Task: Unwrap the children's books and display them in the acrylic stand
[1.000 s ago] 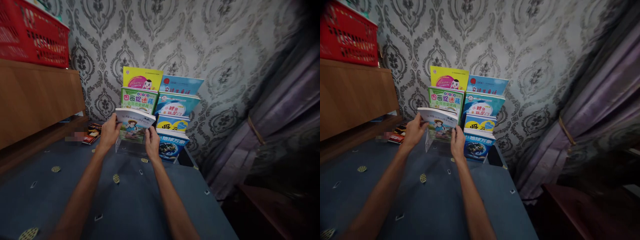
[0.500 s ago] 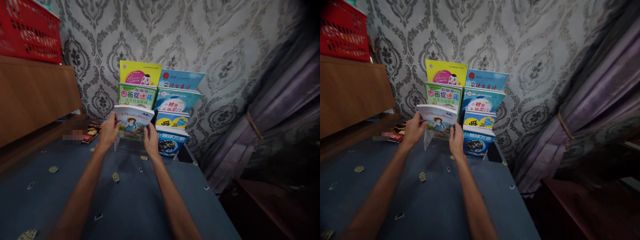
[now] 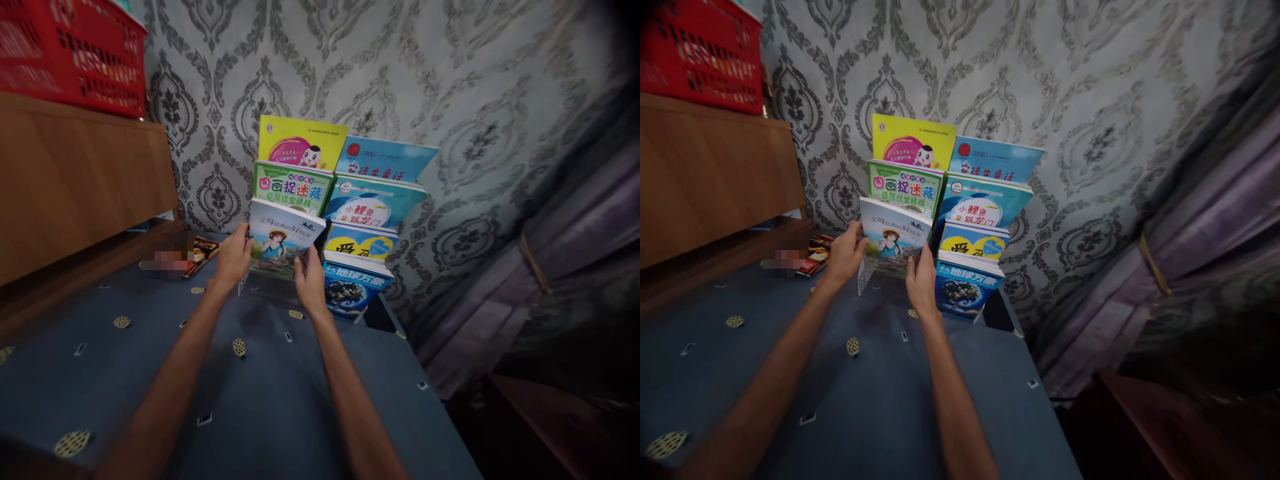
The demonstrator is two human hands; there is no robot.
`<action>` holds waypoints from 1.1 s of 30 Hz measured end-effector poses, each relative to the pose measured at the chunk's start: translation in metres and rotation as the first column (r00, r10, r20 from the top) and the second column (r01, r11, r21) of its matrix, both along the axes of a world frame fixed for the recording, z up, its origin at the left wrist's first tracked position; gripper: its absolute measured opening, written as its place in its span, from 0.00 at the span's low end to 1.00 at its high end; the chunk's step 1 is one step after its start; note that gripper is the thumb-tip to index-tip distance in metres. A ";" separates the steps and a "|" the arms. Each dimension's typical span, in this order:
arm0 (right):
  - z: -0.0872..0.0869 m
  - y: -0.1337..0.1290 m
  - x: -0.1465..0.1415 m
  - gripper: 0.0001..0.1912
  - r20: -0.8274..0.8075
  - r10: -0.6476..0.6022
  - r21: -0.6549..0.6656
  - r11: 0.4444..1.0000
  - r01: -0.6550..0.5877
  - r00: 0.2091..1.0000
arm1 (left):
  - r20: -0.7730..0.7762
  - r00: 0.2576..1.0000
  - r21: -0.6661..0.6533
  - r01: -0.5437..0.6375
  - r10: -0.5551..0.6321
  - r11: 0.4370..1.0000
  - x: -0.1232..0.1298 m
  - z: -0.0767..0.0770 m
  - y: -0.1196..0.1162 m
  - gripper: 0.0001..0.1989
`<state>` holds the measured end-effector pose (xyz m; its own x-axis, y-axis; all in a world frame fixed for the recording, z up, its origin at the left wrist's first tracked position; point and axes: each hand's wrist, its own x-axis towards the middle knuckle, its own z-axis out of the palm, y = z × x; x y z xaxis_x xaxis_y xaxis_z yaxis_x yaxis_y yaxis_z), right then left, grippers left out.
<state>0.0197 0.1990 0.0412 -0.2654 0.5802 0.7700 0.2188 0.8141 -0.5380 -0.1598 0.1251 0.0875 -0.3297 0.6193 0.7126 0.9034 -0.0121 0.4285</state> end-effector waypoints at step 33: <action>0.007 -0.008 -0.003 0.25 0.003 -0.095 0.047 0.994 0.095 0.995 | 0.211 0.973 0.116 0.075 -0.098 0.990 -0.003 -0.019 0.015 0.10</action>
<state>0.0170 0.1906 0.0477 -0.2148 0.5667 0.7954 0.2989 0.8135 -0.4989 -0.1625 0.1399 0.0689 -0.4313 0.5765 0.6940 0.7836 -0.1419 0.6049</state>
